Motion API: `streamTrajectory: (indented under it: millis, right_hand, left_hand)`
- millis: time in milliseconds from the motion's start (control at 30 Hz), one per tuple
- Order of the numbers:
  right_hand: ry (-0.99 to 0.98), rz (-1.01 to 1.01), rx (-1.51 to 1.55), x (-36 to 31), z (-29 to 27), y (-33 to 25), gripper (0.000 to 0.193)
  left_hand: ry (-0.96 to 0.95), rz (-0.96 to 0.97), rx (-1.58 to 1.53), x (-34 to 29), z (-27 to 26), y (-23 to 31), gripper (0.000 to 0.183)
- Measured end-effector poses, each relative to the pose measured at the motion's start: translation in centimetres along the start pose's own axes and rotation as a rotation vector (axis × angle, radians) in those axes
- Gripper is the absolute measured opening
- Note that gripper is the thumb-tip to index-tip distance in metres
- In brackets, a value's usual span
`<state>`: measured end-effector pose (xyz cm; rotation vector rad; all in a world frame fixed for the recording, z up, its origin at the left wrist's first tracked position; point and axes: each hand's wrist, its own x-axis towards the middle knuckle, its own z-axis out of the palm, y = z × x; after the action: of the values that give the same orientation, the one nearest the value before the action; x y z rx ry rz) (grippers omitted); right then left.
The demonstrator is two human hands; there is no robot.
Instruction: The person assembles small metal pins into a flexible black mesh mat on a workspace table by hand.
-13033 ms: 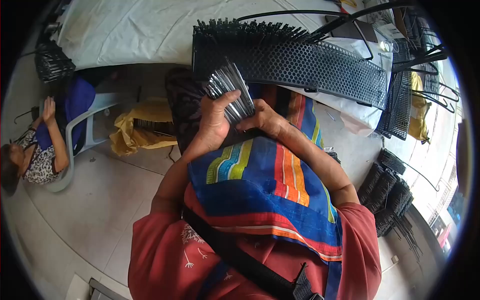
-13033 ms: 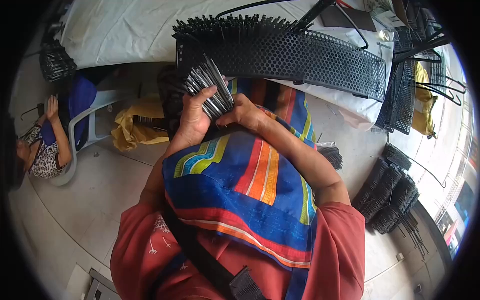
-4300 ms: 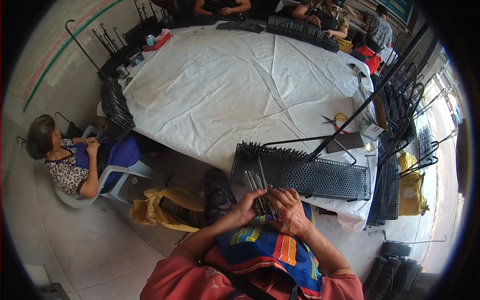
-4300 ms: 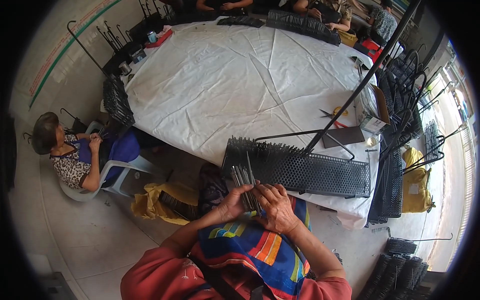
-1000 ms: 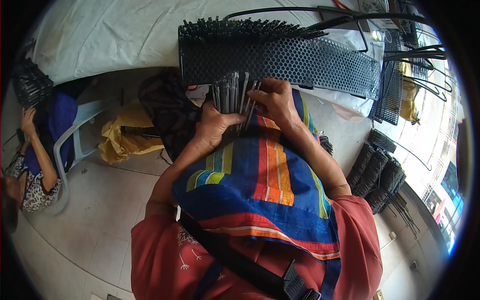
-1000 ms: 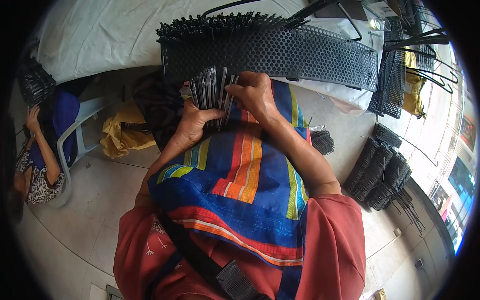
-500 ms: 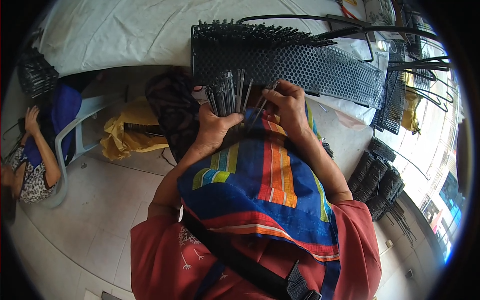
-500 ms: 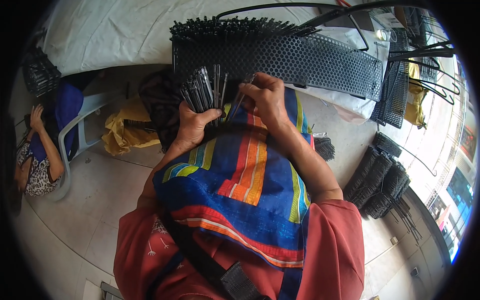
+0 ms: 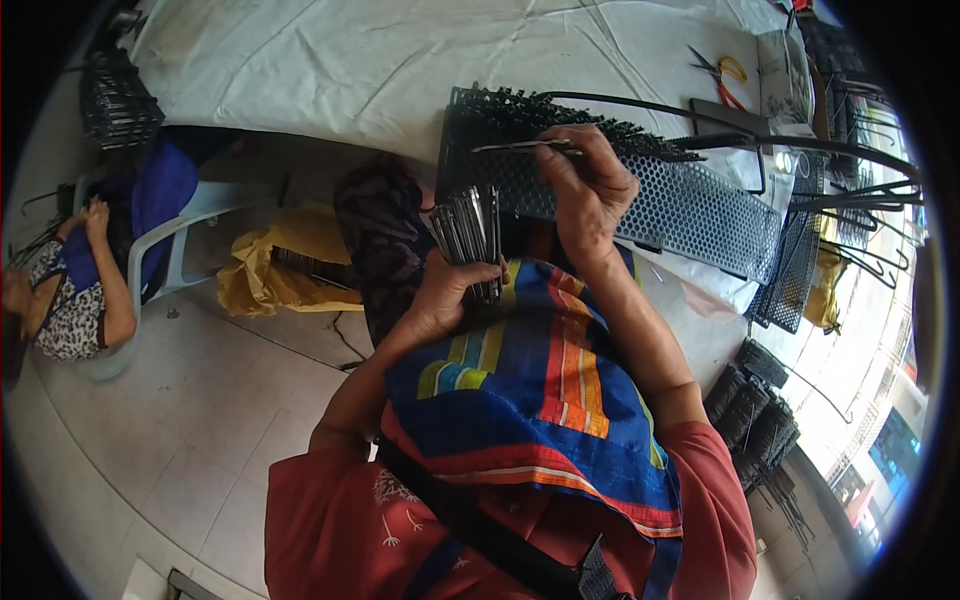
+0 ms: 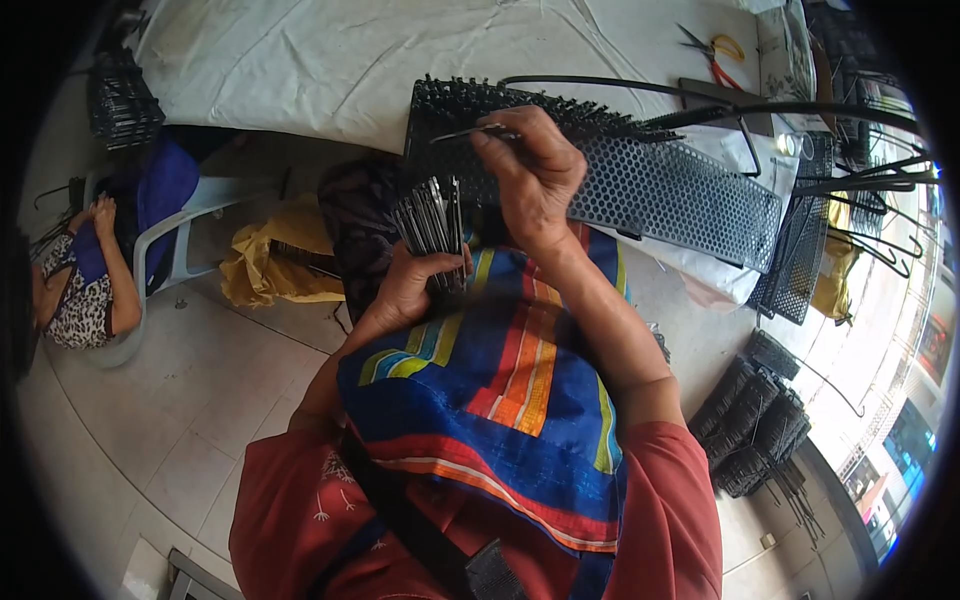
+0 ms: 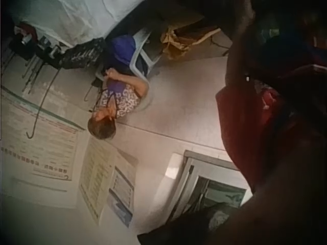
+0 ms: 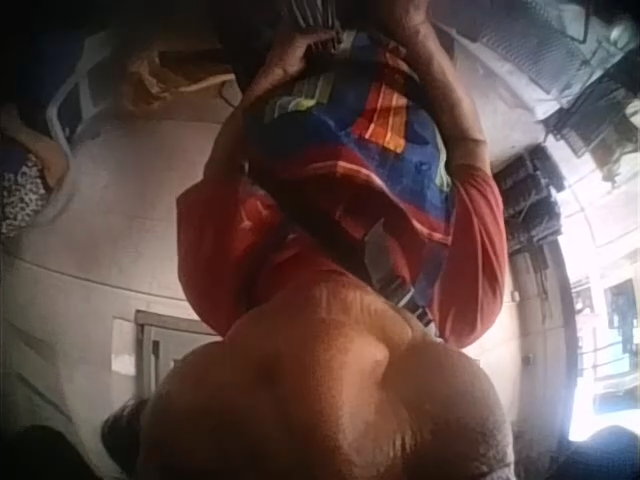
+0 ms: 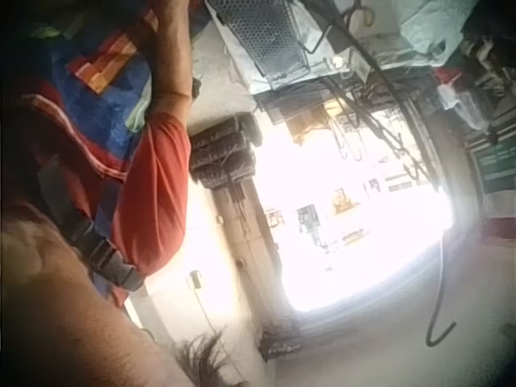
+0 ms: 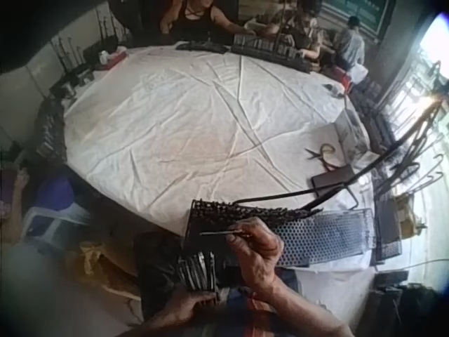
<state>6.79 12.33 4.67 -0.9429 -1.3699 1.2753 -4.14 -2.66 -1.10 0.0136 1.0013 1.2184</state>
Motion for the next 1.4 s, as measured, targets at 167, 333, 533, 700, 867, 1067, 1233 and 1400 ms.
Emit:
streamTrajectory:
  millis: [167,333,533,700,867,1067,1233,1400]
  right_hand:
    - [-0.076,-0.146,-0.073,1.0,1.7,2.6,0.015]
    - [-0.062,-0.15,-0.154,1.8,2.3,2.9,0.014]
    - [-0.016,-0.214,-0.385,2.1,3.1,0.3,0.009]
    - [-0.024,-0.137,-0.326,0.9,3.3,0.3,0.008]
    - [-0.054,-0.128,-0.249,0.7,3.7,0.7,0.015]
    - [-0.095,-0.29,-0.456,1.6,4.6,0.7,0.015]
    - [-0.093,-0.272,-0.566,2.0,5.5,-0.2,0.013]
    - [-0.108,-0.29,-0.605,2.3,5.4,-0.3,0.013]
  left_hand:
    - [-0.009,0.032,0.038,0.4,-0.7,-0.1,0.029]
    - [0.009,0.024,-0.014,0.8,-0.7,1.1,0.024]
    - [-0.175,0.709,1.091,1.2,-3.7,0.1,0.021]
    - [-0.081,0.226,0.471,0.7,-2.3,0.6,0.018]
    - [-0.076,0.132,0.18,0.8,-2.4,0.2,0.022]
    - [-0.1,0.179,0.165,1.7,-2.7,-0.2,0.022]
    - [-0.093,0.138,0.124,1.8,-2.8,-0.2,0.022]
    - [-0.083,0.093,0.138,1.3,-2.6,0.3,0.022]
